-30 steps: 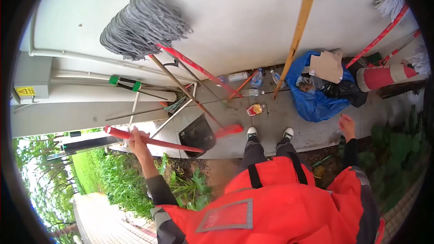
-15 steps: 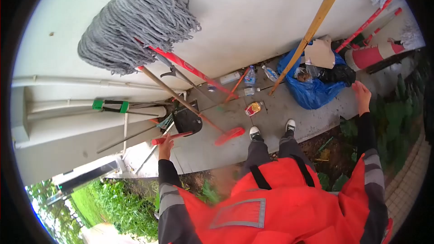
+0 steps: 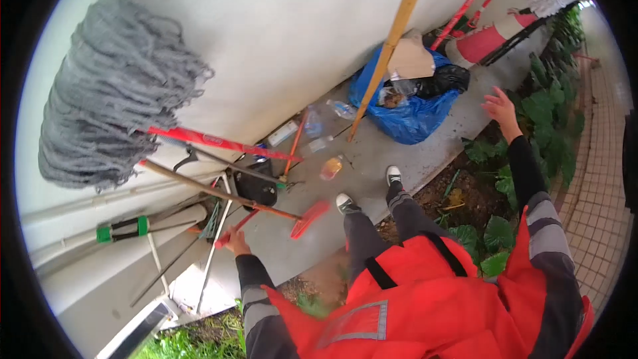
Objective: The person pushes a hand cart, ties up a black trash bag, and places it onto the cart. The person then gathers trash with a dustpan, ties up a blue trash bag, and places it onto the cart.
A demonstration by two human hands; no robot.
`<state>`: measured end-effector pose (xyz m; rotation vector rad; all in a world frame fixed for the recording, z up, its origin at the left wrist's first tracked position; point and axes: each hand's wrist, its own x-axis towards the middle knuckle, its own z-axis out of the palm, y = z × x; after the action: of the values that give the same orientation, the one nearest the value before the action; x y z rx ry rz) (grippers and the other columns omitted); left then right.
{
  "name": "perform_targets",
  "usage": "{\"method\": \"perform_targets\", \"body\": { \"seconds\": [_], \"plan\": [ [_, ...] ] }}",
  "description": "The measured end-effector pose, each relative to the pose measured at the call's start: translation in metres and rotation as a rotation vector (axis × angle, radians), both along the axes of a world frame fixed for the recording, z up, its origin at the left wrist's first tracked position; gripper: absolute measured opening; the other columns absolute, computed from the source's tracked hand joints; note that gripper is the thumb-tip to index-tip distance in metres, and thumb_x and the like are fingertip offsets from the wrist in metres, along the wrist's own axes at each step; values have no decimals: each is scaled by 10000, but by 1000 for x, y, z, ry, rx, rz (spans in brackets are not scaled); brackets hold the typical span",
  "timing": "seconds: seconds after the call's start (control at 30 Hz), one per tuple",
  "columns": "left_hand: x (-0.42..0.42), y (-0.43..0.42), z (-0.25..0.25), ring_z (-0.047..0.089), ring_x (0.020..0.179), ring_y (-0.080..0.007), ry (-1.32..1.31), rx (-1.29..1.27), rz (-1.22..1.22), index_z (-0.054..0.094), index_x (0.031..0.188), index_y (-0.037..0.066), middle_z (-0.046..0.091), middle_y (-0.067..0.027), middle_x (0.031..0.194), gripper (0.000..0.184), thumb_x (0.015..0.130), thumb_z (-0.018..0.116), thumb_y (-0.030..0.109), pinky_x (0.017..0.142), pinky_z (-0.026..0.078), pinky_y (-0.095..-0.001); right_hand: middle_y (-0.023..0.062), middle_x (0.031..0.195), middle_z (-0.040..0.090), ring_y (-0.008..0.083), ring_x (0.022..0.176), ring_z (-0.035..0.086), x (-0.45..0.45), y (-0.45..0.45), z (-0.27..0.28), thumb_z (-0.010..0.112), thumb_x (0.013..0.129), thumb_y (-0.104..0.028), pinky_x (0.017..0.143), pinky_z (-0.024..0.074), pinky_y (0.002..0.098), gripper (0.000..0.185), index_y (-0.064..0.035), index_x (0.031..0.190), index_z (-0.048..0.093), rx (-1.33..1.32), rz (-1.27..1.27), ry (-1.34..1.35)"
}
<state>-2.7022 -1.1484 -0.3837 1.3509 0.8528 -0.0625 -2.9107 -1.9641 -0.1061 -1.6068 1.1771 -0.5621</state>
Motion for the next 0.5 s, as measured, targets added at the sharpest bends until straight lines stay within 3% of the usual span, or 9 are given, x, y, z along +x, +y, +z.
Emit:
{"method": "perform_targets", "body": {
  "seconds": [0.03,0.07,0.13,0.2,0.27,0.33,0.43,0.5],
  "plan": [
    [-3,-2,4,502,853,-140,81,20,26,451,986,129,509,-8,994,310,781,684,112,626,435,-308,-7,757,623,56,628,535,0,1,4,629,835,-289,590,401,214,284,-21,914,679,9,-7,-29],
    [-7,-5,19,487,911,-154,163,45,50,450,970,132,494,-6,1040,305,779,685,108,660,439,-333,-6,761,629,66,648,550,-4,-9,-7,632,829,-291,605,399,217,282,-25,911,680,16,87,108],
    [-19,-11,48,501,949,-171,237,26,-18,495,1005,151,557,2,1008,278,784,660,111,784,429,-391,-7,762,637,79,681,573,-12,-22,-21,634,822,-303,623,392,217,282,-34,891,683,27,163,255],
    [-35,37,26,437,1064,-217,164,-44,-331,431,1218,152,476,-6,1200,466,806,645,193,872,402,-428,-4,762,642,86,679,581,-12,-19,-35,632,821,-318,626,401,224,291,-35,857,684,33,132,228],
    [-53,78,-5,384,1119,-270,79,360,-730,329,1341,160,309,-42,1359,616,816,627,287,937,364,-459,14,746,645,97,644,585,-19,-31,-59,623,827,-331,612,427,253,314,-23,836,681,28,140,217],
    [-58,39,46,424,983,-246,315,-95,-118,426,1178,84,386,-93,1103,460,813,619,287,845,405,-402,27,726,645,103,626,589,-27,-49,-90,615,832,-339,597,440,272,329,-16,830,678,27,142,237],
    [-76,8,66,444,1033,-315,458,-39,7,428,1174,70,399,-134,1100,447,824,579,303,879,392,-492,49,676,644,134,610,613,-29,-65,-111,613,836,-299,583,475,292,304,-1,837,674,-14,196,273],
    [-101,-14,61,470,1019,-350,518,2,-129,428,1198,73,424,-147,1096,449,846,524,334,864,405,-540,59,674,650,148,614,631,-17,-67,-102,621,827,-224,575,495,282,231,0,854,675,-65,301,9]
  ]
}}
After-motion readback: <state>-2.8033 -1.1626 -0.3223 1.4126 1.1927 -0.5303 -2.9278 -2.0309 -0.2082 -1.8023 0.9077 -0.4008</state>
